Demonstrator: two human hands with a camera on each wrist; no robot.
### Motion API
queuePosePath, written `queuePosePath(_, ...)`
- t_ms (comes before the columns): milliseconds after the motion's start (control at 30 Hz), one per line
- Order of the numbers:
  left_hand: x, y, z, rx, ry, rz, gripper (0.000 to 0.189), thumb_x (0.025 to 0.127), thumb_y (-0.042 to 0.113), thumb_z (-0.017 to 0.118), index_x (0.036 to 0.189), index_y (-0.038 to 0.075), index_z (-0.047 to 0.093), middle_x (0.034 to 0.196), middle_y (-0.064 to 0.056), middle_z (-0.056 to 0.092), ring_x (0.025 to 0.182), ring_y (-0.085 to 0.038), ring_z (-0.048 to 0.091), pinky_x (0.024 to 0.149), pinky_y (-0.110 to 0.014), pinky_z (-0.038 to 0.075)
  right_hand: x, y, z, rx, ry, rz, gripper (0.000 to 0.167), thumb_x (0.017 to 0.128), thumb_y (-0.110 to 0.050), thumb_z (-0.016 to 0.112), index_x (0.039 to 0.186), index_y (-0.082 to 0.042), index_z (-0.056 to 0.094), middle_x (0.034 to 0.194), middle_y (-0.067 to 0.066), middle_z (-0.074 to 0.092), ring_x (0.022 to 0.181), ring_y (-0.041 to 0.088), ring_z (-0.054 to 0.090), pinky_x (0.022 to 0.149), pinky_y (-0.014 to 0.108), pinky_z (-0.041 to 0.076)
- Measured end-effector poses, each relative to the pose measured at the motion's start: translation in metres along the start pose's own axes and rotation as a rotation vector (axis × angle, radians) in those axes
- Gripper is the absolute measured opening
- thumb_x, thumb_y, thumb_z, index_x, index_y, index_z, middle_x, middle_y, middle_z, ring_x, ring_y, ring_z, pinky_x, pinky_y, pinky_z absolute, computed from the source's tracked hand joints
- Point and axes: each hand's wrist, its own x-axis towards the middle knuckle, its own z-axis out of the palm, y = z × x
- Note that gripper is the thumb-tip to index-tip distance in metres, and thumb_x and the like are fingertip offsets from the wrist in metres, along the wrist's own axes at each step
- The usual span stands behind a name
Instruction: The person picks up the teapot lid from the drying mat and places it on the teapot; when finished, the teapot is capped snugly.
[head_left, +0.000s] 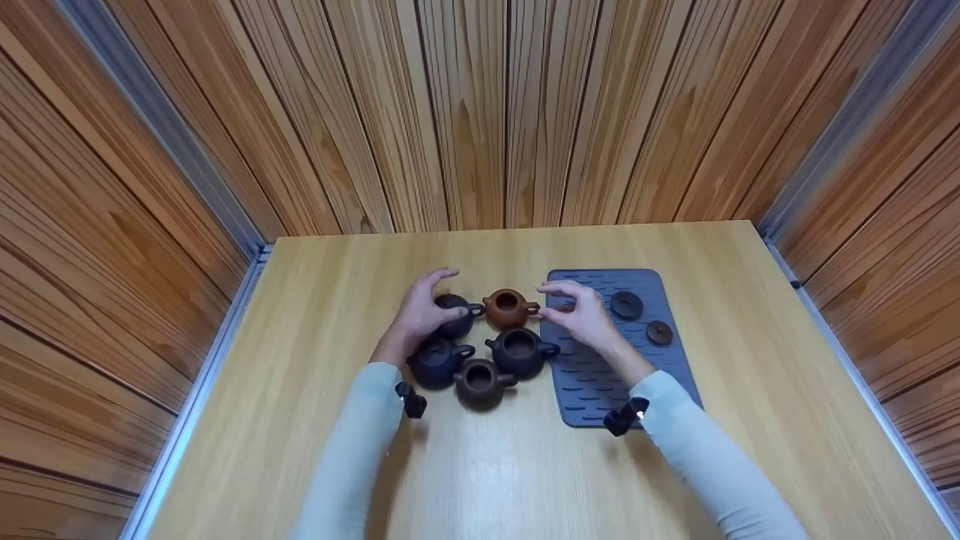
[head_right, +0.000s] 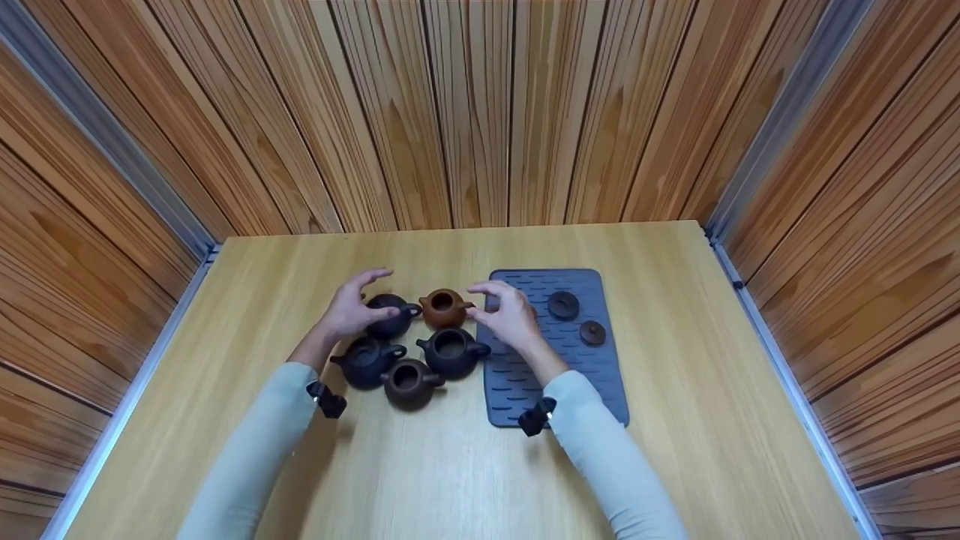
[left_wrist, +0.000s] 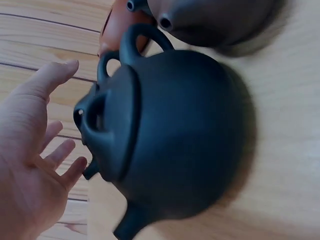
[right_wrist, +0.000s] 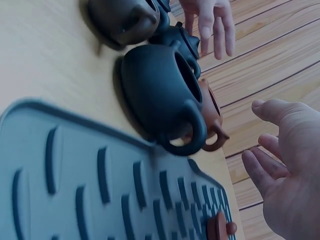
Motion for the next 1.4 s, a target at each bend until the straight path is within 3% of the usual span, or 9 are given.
queuePosePath(133, 0.005, 0.006, 0.006, 0.072, -0.023, 0.087, 0.077, 0.094, 0.016, 0.092, 0.163, 0.013, 0.059, 0.178, -0.018, 0.047, 0.170, -0.043, 0.039, 0.140, -0.058, 0.032, -0.007, 0.004, -0.011, -0.040, 0.011, 0.013, 0.040, 0.097, 0.003, 0.084, 0.137, 0.005, 0.076, 0.148, 0.027, 0.072, 0.140, 0.047, 0.069, 0.108, 0.049, 0.064)
queuePosePath(267, 0.011, 0.010, 0.014, 0.154, -0.053, 0.145, 0.079, 0.093, 0.017, 0.092, 0.164, 0.011, 0.058, 0.177, -0.019, 0.049, 0.167, -0.043, 0.042, 0.139, -0.057, 0.035, -0.013, 0.010, -0.021, -0.054, 0.009, 0.038, 0.040, 0.098, 0.001, 0.083, 0.138, 0.003, 0.076, 0.151, 0.026, 0.071, 0.139, 0.049, 0.069, 0.111, 0.058, 0.061)
queuePosePath(400, 0.013, 0.016, 0.020, 0.201, -0.070, 0.143, 0.077, 0.093, 0.018, 0.093, 0.163, 0.015, 0.060, 0.174, -0.017, 0.053, 0.165, -0.040, 0.048, 0.136, -0.055, 0.040, -0.017, 0.016, -0.028, -0.049, 0.016, 0.037, 0.040, 0.098, 0.003, 0.082, 0.137, 0.004, 0.076, 0.151, 0.028, 0.070, 0.135, 0.053, 0.070, 0.113, 0.065, 0.058)
queuePosePath(567, 0.017, 0.023, 0.027, 0.256, -0.096, 0.146, 0.071, 0.096, 0.022, 0.092, 0.161, 0.021, 0.063, 0.170, -0.013, 0.059, 0.156, -0.037, 0.058, 0.129, -0.055, 0.049, -0.023, 0.022, -0.035, -0.077, 0.041, 0.047, 0.039, 0.099, 0.003, 0.082, 0.138, 0.005, 0.075, 0.150, 0.029, 0.071, 0.128, 0.055, 0.073, 0.111, 0.063, 0.060)
queuePosePath(833, 0.023, 0.025, 0.039, 0.333, -0.130, 0.131, 0.069, 0.098, 0.027, 0.090, 0.162, 0.026, 0.062, 0.168, -0.006, 0.062, 0.149, -0.034, 0.066, 0.117, -0.054, 0.059, -0.032, 0.029, -0.048, -0.136, 0.060, 0.088, 0.040, 0.100, -0.002, 0.083, 0.140, 0.001, 0.076, 0.154, 0.025, 0.070, 0.145, 0.046, 0.066, 0.121, 0.062, 0.054)
queuePosePath(1067, 0.025, 0.023, 0.046, 0.435, -0.185, 0.128, 0.071, 0.100, 0.032, 0.088, 0.164, 0.027, 0.060, 0.167, -0.006, 0.064, 0.149, -0.034, 0.066, 0.126, -0.057, 0.050, -0.039, 0.037, -0.052, -0.143, 0.068, 0.114, 0.040, 0.103, -0.005, 0.081, 0.142, 0.001, 0.074, 0.157, 0.025, 0.068, 0.154, 0.048, 0.057, 0.130, 0.066, 0.043)
queuePosePath(1200, 0.028, 0.022, 0.046, 0.483, -0.203, 0.107, 0.070, 0.100, 0.033, 0.088, 0.164, 0.027, 0.060, 0.162, -0.007, 0.068, 0.150, -0.035, 0.065, 0.130, -0.063, 0.040, -0.041, 0.040, -0.052, -0.106, 0.067, 0.115, 0.040, 0.104, -0.006, 0.080, 0.143, 0.001, 0.073, 0.159, 0.025, 0.067, 0.156, 0.048, 0.056, 0.130, 0.066, 0.044)
queuePosePath(1400, 0.030, 0.023, 0.047, 0.481, -0.210, 0.064, 0.067, 0.102, 0.031, 0.086, 0.164, 0.029, 0.061, 0.163, -0.006, 0.068, 0.153, -0.034, 0.062, 0.133, -0.059, 0.036, -0.043, 0.045, -0.050, -0.076, 0.073, 0.139, 0.041, 0.104, -0.003, 0.078, 0.145, 0.001, 0.072, 0.163, 0.024, 0.064, 0.156, 0.045, 0.057, 0.124, 0.061, 0.051)
